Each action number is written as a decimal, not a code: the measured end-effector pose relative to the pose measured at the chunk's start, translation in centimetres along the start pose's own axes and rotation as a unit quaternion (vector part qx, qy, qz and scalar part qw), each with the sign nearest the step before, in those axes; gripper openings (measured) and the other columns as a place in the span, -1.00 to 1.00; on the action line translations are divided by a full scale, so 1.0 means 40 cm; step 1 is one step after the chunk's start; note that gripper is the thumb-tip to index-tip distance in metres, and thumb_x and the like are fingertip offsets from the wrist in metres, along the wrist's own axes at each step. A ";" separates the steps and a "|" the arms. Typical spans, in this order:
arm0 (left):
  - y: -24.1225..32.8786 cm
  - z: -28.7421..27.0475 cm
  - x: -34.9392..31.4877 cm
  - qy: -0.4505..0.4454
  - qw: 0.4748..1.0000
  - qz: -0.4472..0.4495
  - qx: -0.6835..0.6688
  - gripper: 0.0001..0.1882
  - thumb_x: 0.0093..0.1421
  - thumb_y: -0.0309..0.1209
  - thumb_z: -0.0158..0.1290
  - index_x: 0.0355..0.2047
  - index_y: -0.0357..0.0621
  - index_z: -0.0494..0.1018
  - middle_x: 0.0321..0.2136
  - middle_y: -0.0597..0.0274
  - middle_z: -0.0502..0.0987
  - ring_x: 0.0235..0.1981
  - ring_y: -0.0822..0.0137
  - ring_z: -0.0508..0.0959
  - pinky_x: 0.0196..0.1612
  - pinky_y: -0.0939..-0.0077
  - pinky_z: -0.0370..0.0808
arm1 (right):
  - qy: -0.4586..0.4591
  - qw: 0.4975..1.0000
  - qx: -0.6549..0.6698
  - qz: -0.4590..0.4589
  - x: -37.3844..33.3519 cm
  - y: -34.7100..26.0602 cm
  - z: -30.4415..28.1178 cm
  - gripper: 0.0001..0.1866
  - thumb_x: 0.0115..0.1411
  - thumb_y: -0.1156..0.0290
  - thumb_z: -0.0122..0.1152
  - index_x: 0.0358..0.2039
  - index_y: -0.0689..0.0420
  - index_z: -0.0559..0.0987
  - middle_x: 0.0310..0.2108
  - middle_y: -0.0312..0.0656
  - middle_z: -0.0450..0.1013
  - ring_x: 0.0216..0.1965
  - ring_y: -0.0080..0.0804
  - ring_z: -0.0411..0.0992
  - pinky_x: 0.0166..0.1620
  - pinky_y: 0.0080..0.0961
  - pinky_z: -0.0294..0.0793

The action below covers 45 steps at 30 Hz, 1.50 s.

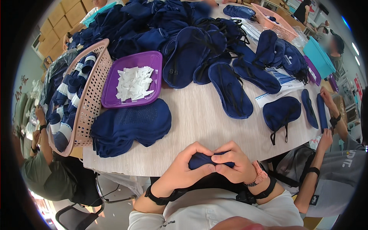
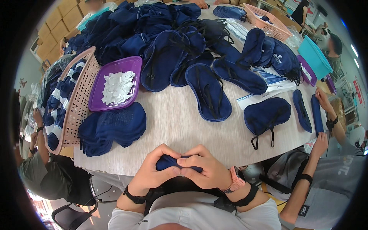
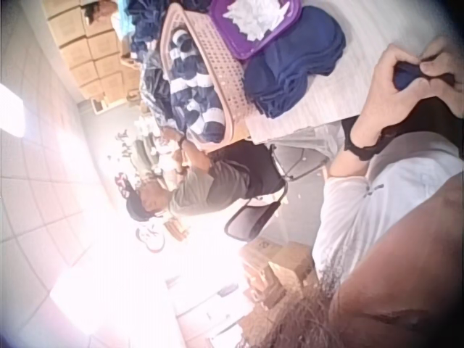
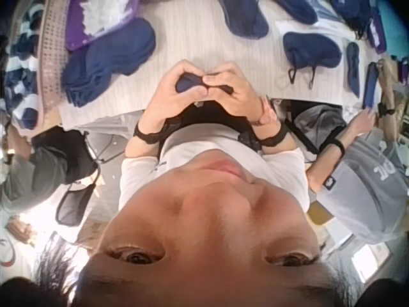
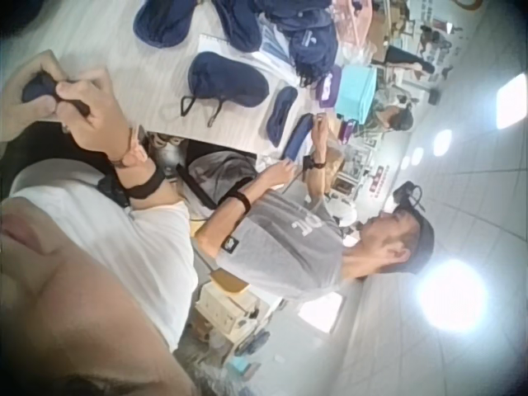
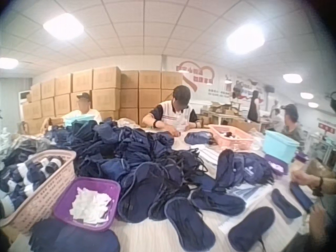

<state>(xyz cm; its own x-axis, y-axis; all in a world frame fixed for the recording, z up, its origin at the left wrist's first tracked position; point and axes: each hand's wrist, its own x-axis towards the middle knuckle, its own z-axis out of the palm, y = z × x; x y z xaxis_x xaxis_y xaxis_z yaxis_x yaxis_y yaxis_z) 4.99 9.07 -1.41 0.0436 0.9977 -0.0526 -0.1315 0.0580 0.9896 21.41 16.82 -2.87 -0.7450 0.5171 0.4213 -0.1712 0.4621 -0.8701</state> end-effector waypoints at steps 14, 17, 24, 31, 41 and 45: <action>0.016 -0.003 -0.003 0.003 0.998 -0.050 -0.026 -0.42 -0.19 -0.44 0.18 -0.12 -0.16 0.21 -0.33 0.16 0.37 -0.27 0.43 0.35 -0.19 0.60 0.27 | -0.009 1.000 0.010 -0.007 -0.003 -0.006 -0.003 -0.78 -0.01 0.52 0.13 -0.28 0.12 0.47 -0.31 -0.21 0.24 -0.36 -0.47 0.26 -0.32 -0.67 0.26; 0.014 -0.003 -0.004 0.002 0.999 -0.050 -0.022 -0.44 -0.18 -0.43 0.17 -0.13 -0.17 0.23 -0.34 0.19 0.37 -0.27 0.44 0.35 -0.19 0.61 0.26 | -0.015 1.000 -0.007 -0.009 -0.004 -0.005 -0.003 -0.78 -0.02 0.52 0.13 -0.28 0.12 0.47 -0.30 -0.21 0.24 -0.35 -0.47 0.27 -0.31 -0.67 0.27; 0.009 -0.003 -0.005 -0.001 0.999 -0.044 -0.006 -0.47 -0.17 -0.45 0.16 -0.15 -0.18 0.24 -0.35 0.20 0.38 -0.27 0.45 0.35 -0.20 0.61 0.28 | -0.009 1.000 -0.003 -0.014 -0.007 -0.003 -0.001 -0.78 -0.02 0.51 0.13 -0.28 0.13 0.47 -0.31 -0.21 0.24 -0.35 -0.47 0.26 -0.31 -0.67 0.27; 0.008 -0.001 -0.003 -0.011 1.000 -0.024 -0.010 -0.51 -0.13 -0.51 0.14 -0.16 -0.17 0.23 -0.39 0.27 0.38 -0.34 0.51 0.36 -0.27 0.64 0.30 | -0.007 1.000 0.000 -0.014 -0.009 0.000 -0.002 -0.78 -0.02 0.51 0.14 -0.29 0.13 0.48 -0.32 -0.21 0.24 -0.36 -0.47 0.27 -0.32 -0.67 0.27; 0.002 -0.002 0.000 -0.016 0.999 -0.032 -0.022 -0.53 -0.11 -0.50 0.14 -0.16 -0.17 0.24 -0.39 0.29 0.38 -0.34 0.52 0.36 -0.26 0.65 0.31 | -0.008 1.000 -0.005 -0.019 -0.008 0.002 -0.004 -0.79 -0.03 0.51 0.14 -0.31 0.14 0.48 -0.33 -0.22 0.24 -0.36 -0.47 0.27 -0.33 -0.67 0.27; 0.004 -0.001 0.000 -0.016 0.999 -0.031 -0.019 -0.54 -0.11 -0.49 0.14 -0.17 -0.17 0.25 -0.39 0.29 0.37 -0.33 0.52 0.35 -0.26 0.65 0.30 | -0.010 1.000 -0.003 -0.013 -0.010 0.002 -0.006 -0.79 -0.03 0.52 0.14 -0.32 0.14 0.47 -0.32 -0.17 0.28 -0.34 -0.45 0.27 -0.27 -0.64 0.24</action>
<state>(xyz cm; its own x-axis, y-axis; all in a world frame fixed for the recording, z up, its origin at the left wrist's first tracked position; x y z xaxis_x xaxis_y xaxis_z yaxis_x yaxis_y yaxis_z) 4.93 9.10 -1.25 0.0839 0.9905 -0.1086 -0.1645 0.1212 0.9789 21.85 16.82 -3.03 -0.7535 0.4897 0.4387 -0.1871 0.4799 -0.8572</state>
